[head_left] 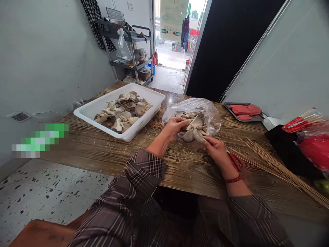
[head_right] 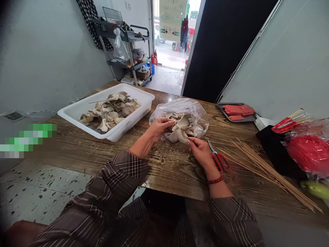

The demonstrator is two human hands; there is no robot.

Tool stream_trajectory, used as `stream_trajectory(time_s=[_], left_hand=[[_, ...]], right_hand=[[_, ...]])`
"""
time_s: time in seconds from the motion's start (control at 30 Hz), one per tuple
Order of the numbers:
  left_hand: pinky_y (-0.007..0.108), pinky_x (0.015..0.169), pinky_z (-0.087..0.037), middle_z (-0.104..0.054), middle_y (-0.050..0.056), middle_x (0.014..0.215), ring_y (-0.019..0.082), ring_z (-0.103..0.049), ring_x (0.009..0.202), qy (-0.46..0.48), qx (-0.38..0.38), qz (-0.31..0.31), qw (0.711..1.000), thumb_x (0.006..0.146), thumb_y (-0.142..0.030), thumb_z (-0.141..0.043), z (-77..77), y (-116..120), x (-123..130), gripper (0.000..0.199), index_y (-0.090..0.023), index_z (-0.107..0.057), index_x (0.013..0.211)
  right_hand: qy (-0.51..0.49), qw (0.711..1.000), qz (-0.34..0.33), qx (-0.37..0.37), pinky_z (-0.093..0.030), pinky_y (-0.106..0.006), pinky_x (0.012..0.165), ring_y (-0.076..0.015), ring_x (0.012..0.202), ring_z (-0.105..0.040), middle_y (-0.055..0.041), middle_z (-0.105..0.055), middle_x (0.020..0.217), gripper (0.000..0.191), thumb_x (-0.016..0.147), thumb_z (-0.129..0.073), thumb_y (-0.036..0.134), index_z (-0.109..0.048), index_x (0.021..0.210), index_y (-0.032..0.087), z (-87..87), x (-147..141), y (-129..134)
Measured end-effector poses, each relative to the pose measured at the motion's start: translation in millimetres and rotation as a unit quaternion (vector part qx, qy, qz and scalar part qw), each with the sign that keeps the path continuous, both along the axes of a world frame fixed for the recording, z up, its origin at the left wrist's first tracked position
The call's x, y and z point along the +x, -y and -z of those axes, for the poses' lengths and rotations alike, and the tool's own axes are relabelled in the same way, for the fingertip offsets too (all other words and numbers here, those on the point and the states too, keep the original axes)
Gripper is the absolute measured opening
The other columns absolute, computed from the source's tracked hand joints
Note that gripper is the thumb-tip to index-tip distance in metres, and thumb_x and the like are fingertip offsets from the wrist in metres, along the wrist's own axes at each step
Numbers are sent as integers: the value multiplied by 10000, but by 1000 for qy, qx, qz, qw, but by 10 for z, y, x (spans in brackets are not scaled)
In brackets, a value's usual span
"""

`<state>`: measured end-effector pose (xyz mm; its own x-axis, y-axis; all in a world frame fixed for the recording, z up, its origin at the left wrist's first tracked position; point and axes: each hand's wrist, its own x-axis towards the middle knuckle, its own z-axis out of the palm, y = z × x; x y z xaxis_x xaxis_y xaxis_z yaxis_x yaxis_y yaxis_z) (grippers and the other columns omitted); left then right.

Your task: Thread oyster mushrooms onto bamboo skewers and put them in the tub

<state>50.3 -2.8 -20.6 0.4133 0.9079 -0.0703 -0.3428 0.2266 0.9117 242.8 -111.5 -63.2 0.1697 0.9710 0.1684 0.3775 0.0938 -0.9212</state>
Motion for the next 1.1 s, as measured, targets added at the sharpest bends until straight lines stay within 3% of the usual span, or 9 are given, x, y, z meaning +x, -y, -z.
stream_trajectory(time_s=[0.3, 0.43, 0.63, 0.83, 0.93, 1.1], left_hand=[[177, 447, -314, -519, -44, 527, 29, -428, 446, 8, 10, 10, 1000, 554, -357, -877, 29, 43, 25, 368, -121, -607, 634], [202, 555, -448, -626, 2, 658, 69, -556, 558, 19, 6, 18, 1000, 620, -371, -848, -35, 12, -25, 348, -124, -657, 774], [230, 624, -503, -676, 32, 769, 94, -622, 619, 19, 13, -98, 995, 744, -350, -751, -64, -91, -87, 267, -133, -643, 855], [224, 629, -463, -660, 17, 737, 104, -594, 635, -72, 114, -176, 975, 784, -216, -646, 62, -204, -71, 82, -141, -656, 817], [250, 680, -452, -663, 24, 737, 136, -582, 677, -188, 213, -165, 945, 765, -172, -639, 122, -227, -45, 59, -168, -691, 793], [345, 832, -453, -680, 68, 878, 207, -591, 829, -348, 395, -97, 845, 801, -153, -585, 165, -121, 59, 156, -198, -723, 856]], right_hand=[[72, 997, 2, 41, -365, -253, 529, -116, 487, -462, 34, -547, 511, 351, 831, -571, 437, -757, 904, 148, -27, -61, -18], [2, 999, 25, 42, -346, -252, 505, -112, 484, -442, 31, -539, 511, 367, 799, -626, 471, -753, 908, 145, -56, -19, -35], [-142, 982, 97, 75, -235, -233, 419, -82, 443, -340, 44, -486, 532, 405, 775, -691, 509, -722, 976, 159, -163, 134, -2], [-188, 973, 94, 96, -190, -229, 391, -74, 442, -313, 42, -456, 537, 375, 780, -704, 525, -717, 888, 165, -240, 134, 0], [-185, 973, 99, 95, -191, -225, 390, -76, 448, -316, 40, -457, 541, 375, 780, -704, 527, -711, 890, 169, -248, 123, -5], [-168, 970, 135, 115, -210, -225, 384, -83, 446, -326, 40, -462, 536, 407, 789, -673, 564, -699, 911, 177, -272, 146, -10]])
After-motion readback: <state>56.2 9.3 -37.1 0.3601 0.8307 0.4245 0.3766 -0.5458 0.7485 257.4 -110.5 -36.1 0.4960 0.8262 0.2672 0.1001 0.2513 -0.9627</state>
